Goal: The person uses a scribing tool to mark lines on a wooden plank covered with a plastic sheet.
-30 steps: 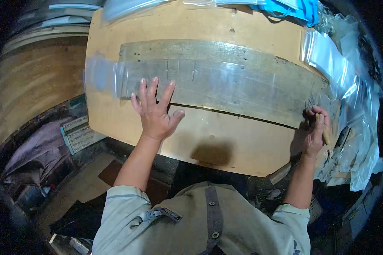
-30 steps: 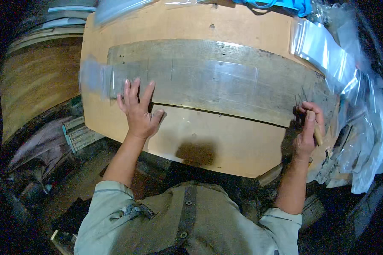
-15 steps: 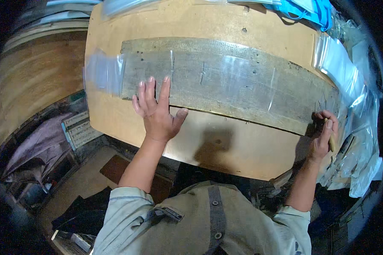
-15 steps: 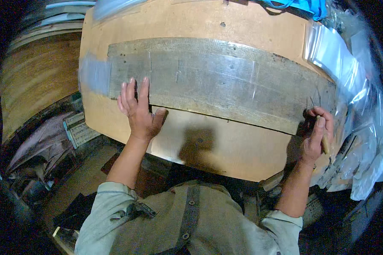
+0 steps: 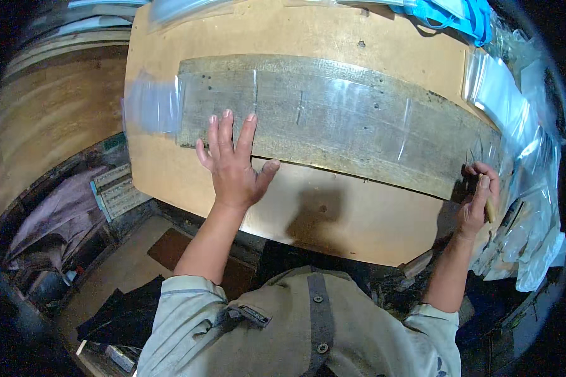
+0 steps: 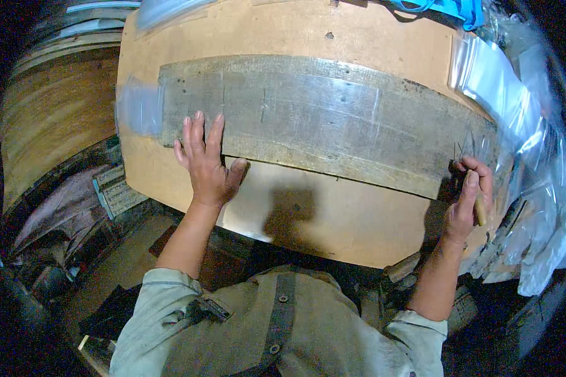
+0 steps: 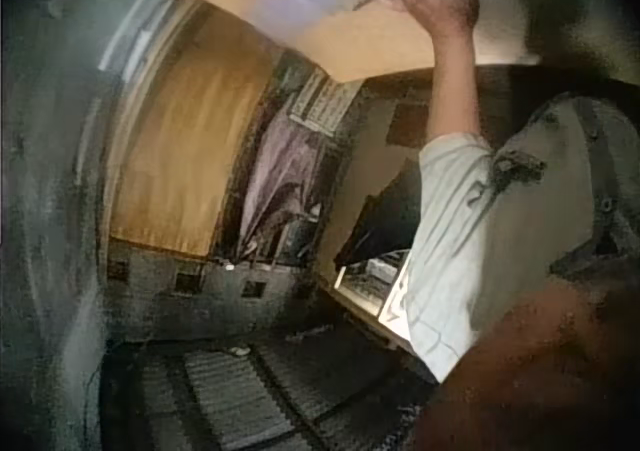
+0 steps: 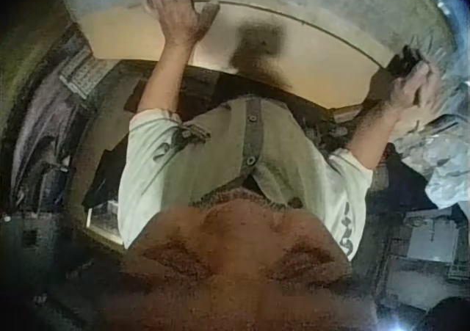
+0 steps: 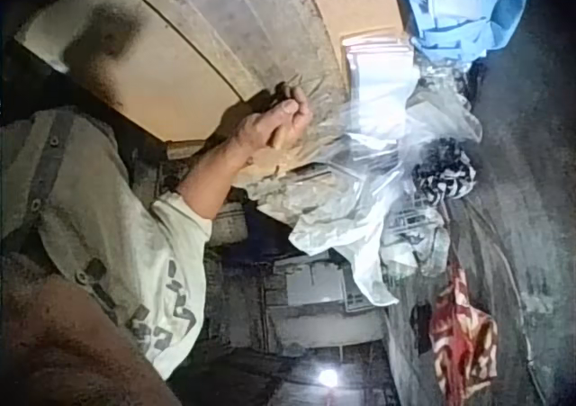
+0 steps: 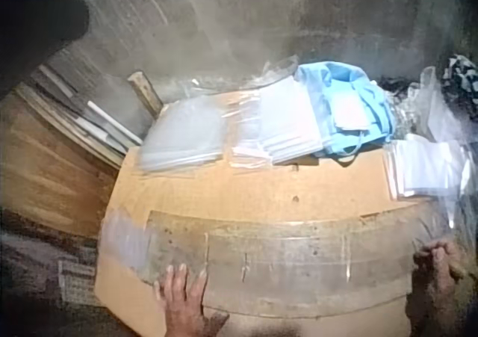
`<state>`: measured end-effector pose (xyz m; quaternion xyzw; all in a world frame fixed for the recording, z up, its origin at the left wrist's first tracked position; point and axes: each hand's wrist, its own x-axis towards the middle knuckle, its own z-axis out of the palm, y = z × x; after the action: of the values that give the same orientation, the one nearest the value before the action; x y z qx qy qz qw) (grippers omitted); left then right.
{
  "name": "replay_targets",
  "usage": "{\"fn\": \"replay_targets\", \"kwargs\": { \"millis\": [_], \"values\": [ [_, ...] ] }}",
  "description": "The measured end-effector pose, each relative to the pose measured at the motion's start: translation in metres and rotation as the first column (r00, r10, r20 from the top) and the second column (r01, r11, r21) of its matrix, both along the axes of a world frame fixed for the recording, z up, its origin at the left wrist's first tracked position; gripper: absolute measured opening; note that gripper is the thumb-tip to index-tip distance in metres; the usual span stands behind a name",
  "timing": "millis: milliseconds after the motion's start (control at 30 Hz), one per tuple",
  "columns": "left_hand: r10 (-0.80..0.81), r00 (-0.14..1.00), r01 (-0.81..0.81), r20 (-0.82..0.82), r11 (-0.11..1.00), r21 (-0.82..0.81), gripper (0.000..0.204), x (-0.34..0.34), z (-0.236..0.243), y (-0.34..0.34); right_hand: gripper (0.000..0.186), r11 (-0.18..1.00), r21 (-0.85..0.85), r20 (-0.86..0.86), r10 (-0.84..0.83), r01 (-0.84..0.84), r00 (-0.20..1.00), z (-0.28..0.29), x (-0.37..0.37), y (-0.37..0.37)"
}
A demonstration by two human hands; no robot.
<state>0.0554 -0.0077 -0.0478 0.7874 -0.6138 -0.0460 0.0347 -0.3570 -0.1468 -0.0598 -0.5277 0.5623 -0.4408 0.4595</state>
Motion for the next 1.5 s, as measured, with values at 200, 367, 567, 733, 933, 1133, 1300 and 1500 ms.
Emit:
{"fn": "replay_targets", "kwargs": {
  "millis": [200, 367, 567, 733, 933, 1133, 1300, 1500],
  "values": [
    [-0.006, 1.000, 0.006, 0.024, 1.000, 0.001, 0.078, 0.000, -0.001, 0.001, 0.027, 1.000, -0.020, -0.061, 0.002, -0.004, 0.998, 0.011, 0.008, 0.000],
    [-0.003, 1.000, 0.003, 0.012, 1.000, -0.019, 0.077, -0.002, 0.000, -0.001, 0.028, 1.000, -0.014, -0.014, 0.000, 0.000, 1.000, 0.011, 0.010, 0.000],
    [0.009, 1.000, -0.009, 0.015, 1.000, 0.000, 0.077, -0.002, 0.001, -0.001, 0.031, 1.000, -0.006, -0.007, -0.005, 0.005, 1.000, 0.013, 0.013, 0.000],
    [0.009, 1.000, -0.009, 0.020, 1.000, -0.005, 0.079, -0.003, 0.000, -0.002, 0.029, 0.999, 0.012, -0.012, -0.032, 0.033, 0.999, 0.017, 0.013, 0.001],
    [0.007, 1.000, -0.007, 0.003, 1.000, -0.030, 0.082, -0.001, -0.005, -0.002, 0.025, 0.993, 0.048, 0.054, -0.106, 0.103, 0.993, 0.021, 0.023, 0.002],
    [-0.005, 1.000, 0.007, 0.027, 0.998, -0.064, 0.075, -0.004, 0.000, -0.005, 0.025, 0.981, 0.017, 0.111, -0.192, 0.191, 0.975, 0.014, -0.003, -0.007],
    [-0.035, 0.999, 0.039, 0.042, 0.994, -0.103, 0.072, -0.007, 0.000, -0.007, 0.025, 0.982, 0.075, 0.160, -0.184, 0.174, 0.970, 0.020, -0.014, -0.005],
    [-0.068, 0.996, 0.074, 0.051, 0.990, -0.119, 0.071, -0.004, -0.004, -0.007, 0.020, 0.995, 0.083, 0.048, -0.059, 0.055, 0.997, 0.023, -0.014, -0.004]
  ]
}}
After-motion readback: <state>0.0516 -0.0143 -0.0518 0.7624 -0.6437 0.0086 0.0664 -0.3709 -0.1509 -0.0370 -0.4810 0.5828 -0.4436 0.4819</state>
